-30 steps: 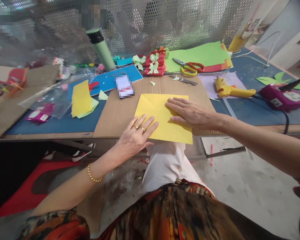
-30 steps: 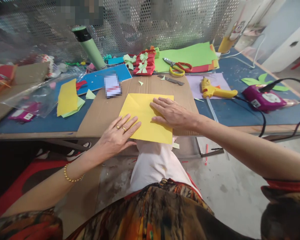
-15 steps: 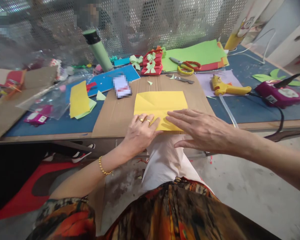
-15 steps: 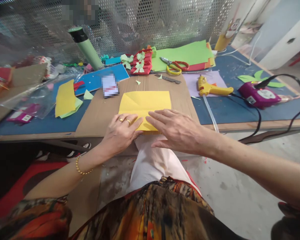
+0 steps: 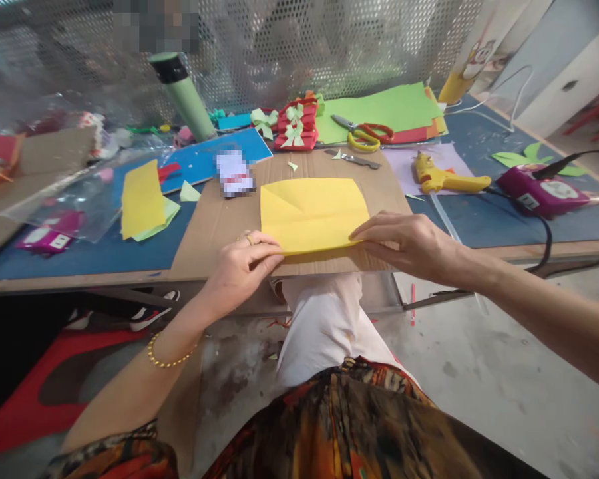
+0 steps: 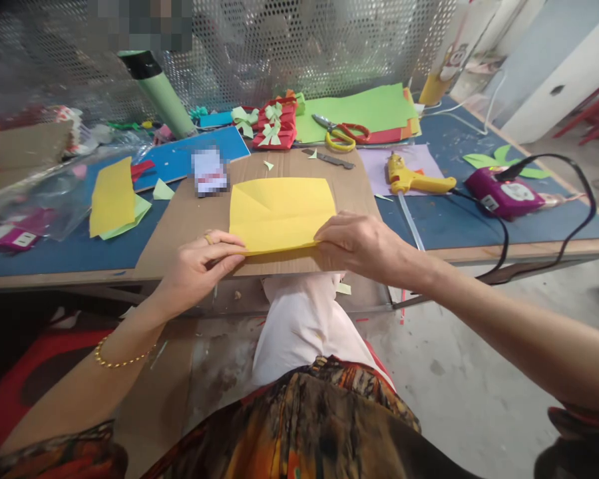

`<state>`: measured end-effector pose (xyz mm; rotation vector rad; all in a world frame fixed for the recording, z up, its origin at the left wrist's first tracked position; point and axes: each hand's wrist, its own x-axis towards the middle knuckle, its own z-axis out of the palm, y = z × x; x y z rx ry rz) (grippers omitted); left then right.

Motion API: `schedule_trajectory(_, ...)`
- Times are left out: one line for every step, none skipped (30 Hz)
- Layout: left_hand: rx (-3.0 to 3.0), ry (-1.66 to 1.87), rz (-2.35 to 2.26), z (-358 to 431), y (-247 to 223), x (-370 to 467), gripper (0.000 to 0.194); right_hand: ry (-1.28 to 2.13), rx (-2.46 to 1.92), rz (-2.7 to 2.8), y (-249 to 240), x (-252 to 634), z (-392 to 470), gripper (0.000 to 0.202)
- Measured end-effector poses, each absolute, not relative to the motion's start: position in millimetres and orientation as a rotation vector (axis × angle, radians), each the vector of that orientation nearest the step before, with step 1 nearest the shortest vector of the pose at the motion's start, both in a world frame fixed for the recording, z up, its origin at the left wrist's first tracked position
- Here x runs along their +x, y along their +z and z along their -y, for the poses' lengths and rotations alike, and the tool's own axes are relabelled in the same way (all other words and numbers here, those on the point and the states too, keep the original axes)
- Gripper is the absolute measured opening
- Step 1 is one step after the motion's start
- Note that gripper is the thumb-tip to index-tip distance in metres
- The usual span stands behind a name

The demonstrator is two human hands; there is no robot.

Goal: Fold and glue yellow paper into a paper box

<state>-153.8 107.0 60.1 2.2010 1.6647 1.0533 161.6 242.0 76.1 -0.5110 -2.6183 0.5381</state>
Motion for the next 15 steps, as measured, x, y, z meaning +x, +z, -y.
schedule_trajectory(2.118, 1.104, -1.683, -109.9, 58.9, -153.8, 0.027, 0.605, -0.589, 2.592, 76.9, 159.4, -247.7, 0.036)
schedule_trajectory(2.036, 1.142, -1.715, -113.4, 58.1, -153.6, 0.028, 0.655, -0.692, 2.565, 77.8, 157.1, -253.4, 0.035)
schedule_trajectory(1.960, 1.166, -1.764, -117.4, 57.9, -153.3, 0.029, 0.686, -0.805, 2.541, 78.7, 154.6, -258.6, 0.036)
schedule_trajectory(1.897, 1.171, -1.827, -121.8, 58.3, -153.1, 0.029, 0.700, -0.919, 2.522, 79.7, 152.1, -263.1, 0.038)
schedule_trajectory(1.850, 1.160, -1.897, -126.7, 59.1, -153.0, 0.029, 0.700, -1.019, 2.505, 80.6, 149.5, -266.7, 0.038)
schedule_trajectory(1.821, 1.142, -1.967, -131.8, 60.3, -152.8, 0.028, 0.700, -1.094, 2.495, 81.5, 147.0, -269.2, 0.035)
schedule_trajectory(1.808, 1.123, -2.030, -137.0, 61.5, -152.6, 0.027, 0.699, -1.146, 2.487, 82.2, 144.6, -270.7, 0.031)
schedule_trajectory(1.812, 1.097, -2.079, -141.9, 62.5, -152.3, 0.026, 0.694, -1.176, 2.478, 82.7, 142.3, -271.4, 0.027)
schedule_trajectory(1.822, 1.071, -2.115, -146.4, 63.1, -151.8, 0.025, 0.677, -1.198, 2.469, 82.9, 140.3, -271.5, 0.024)
schedule_trajectory(1.832, 1.044, -2.146, -150.0, 63.2, -151.1, 0.023, 0.644, -1.221, 2.463, 82.7, 138.5, -271.3, 0.022)
schedule_trajectory(1.839, 1.016, -2.178, -152.5, 62.9, -150.2, 0.019, 0.602, -1.251, 2.461, 82.3, 137.0, -270.9, 0.023)
schedule_trajectory(1.850, 0.988, -2.211, -153.8, 62.2, -149.1, 0.016, 0.556, -1.283, 2.467, 81.7, 135.7, -270.6, 0.023)
schedule_trajectory(1.870, 0.966, -2.243, -154.0, 61.2, -148.0, 0.014, 0.513, -1.318, 2.475, 80.9, 134.6, -270.4, 0.023)
schedule_trajectory(1.902, 0.952, -2.272, -153.2, 60.1, -146.8, 0.012, 0.480, -1.352, 2.484, 80.1, 133.8, -270.3, 0.023)
schedule_trajectory(1.947, 0.943, -2.296, -151.7, 58.8, -145.7, 0.011, 0.458, -1.384, 2.493, 79.2, 133.3, -270.3, 0.023)
